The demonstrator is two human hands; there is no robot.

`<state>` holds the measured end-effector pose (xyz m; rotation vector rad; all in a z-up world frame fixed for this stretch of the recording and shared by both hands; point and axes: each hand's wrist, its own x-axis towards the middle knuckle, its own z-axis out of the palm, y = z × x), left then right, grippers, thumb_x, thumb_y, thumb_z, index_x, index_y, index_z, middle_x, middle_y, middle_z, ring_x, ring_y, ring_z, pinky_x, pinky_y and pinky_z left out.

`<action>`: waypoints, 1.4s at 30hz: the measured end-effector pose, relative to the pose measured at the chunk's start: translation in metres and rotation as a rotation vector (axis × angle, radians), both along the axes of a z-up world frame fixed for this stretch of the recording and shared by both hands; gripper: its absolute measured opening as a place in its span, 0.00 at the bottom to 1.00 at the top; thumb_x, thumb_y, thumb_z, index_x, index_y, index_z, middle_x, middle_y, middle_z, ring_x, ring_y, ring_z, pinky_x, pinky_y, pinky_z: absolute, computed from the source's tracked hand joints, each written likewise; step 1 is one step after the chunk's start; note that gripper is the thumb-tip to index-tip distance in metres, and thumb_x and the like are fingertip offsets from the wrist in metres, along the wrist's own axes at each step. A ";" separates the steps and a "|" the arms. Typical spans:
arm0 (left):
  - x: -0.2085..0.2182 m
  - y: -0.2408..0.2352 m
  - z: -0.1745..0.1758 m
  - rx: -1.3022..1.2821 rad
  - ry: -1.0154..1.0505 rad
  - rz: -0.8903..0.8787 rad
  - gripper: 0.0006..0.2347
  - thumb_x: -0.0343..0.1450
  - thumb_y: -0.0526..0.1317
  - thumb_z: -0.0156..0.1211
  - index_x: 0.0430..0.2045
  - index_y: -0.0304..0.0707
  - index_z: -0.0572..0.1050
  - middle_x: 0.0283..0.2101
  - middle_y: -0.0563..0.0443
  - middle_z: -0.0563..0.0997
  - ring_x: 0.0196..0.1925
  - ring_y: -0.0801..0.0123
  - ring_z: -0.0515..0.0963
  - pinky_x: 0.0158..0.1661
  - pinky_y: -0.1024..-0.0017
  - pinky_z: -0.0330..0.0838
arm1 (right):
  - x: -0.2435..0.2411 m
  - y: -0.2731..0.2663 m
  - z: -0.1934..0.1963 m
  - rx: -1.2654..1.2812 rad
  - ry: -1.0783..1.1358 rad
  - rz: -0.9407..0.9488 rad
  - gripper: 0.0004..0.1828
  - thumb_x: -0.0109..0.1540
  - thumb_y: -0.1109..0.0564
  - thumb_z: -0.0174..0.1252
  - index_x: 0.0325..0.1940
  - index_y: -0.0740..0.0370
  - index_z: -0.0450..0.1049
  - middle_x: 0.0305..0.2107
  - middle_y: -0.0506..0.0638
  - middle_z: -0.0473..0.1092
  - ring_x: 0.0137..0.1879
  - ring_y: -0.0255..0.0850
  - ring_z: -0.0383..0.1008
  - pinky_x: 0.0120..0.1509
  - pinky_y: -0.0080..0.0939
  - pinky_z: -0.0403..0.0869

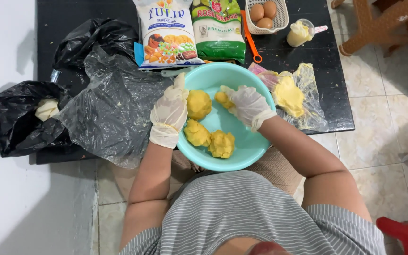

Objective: The person kneads and shapes yellow dough into small balls using gloved hands over a light blue bowl. They repeatedly pick up portions of dough, roll them between their palms, and place the formed balls back into the bowl.

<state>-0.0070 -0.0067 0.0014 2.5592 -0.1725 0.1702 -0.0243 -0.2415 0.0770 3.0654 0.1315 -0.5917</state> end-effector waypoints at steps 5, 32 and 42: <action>0.001 0.000 -0.001 0.020 0.062 -0.045 0.21 0.80 0.50 0.42 0.71 0.64 0.56 0.47 0.52 0.78 0.43 0.52 0.85 0.46 0.57 0.81 | 0.019 -0.006 -0.011 0.086 0.017 -0.093 0.38 0.59 0.44 0.68 0.73 0.36 0.66 0.50 0.56 0.71 0.57 0.57 0.77 0.56 0.57 0.80; -0.006 -0.002 0.012 0.033 0.061 0.019 0.22 0.80 0.50 0.40 0.73 0.64 0.54 0.46 0.48 0.78 0.45 0.50 0.84 0.49 0.55 0.80 | -0.043 -0.024 0.024 0.037 -0.163 -0.118 0.37 0.61 0.40 0.61 0.71 0.48 0.57 0.46 0.56 0.69 0.49 0.61 0.79 0.53 0.62 0.80; -0.014 0.005 0.020 -0.390 0.180 -0.016 0.23 0.79 0.47 0.41 0.72 0.63 0.56 0.62 0.43 0.73 0.67 0.53 0.71 0.66 0.57 0.66 | 0.000 -0.043 -0.027 0.212 0.080 -0.173 0.37 0.59 0.39 0.66 0.61 0.60 0.59 0.49 0.62 0.75 0.55 0.64 0.78 0.56 0.66 0.77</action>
